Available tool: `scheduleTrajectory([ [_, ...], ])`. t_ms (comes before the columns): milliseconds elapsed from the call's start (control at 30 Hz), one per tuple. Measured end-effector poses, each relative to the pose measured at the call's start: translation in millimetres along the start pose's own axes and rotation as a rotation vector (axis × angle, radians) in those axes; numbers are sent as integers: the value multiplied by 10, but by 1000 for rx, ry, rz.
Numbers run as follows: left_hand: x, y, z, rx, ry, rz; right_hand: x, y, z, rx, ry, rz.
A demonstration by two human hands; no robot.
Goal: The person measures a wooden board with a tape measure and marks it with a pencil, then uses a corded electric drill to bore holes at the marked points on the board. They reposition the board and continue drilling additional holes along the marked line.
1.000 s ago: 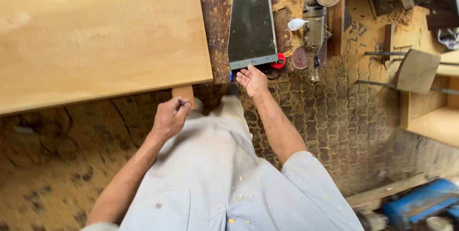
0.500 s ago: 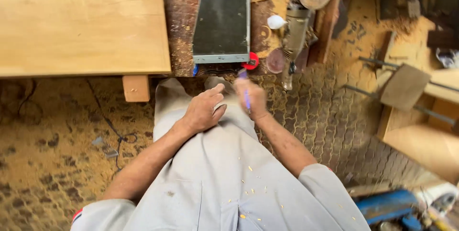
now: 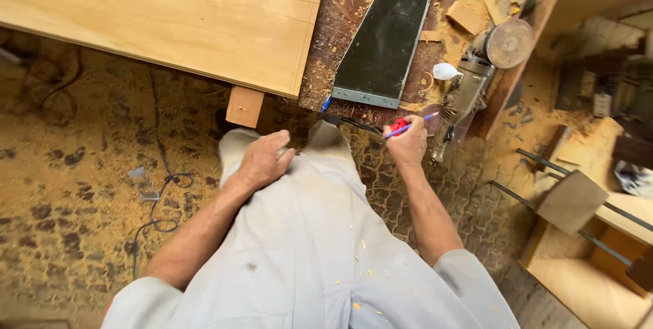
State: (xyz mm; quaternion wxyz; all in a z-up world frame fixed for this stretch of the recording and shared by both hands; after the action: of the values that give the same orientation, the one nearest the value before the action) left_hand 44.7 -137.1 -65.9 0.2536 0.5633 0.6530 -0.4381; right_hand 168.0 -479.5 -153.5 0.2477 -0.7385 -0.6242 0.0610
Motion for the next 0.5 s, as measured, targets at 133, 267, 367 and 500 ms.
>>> scheduleTrajectory([
  [133, 260, -139, -488, 58, -58, -106, 233, -548, -76, 7, 248, 136],
  [267, 520, -295, -711, 293, -492, -224, 1493, -1338, 46, 102, 1039, -150],
  [367, 811, -508, -503, 420, -1135, -410, 2467, -1939, 122, 185, 1263, -348],
  [500, 201, -627, -983, 616, -1659, -490, 3229, -2473, 105, 173, 1349, -550],
])
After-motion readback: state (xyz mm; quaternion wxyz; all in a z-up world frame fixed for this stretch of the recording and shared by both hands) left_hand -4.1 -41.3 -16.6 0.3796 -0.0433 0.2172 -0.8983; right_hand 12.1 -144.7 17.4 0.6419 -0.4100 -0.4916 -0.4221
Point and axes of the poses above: each hand's wrist, its own y-axis towards the middle knuckle, its own z-axis out of the palm, x = y × z, the point moved 9 cm from there along y, towards the middle knuckle, and after that the axes turned 5 degrees about -y, right-handed, at the moved point
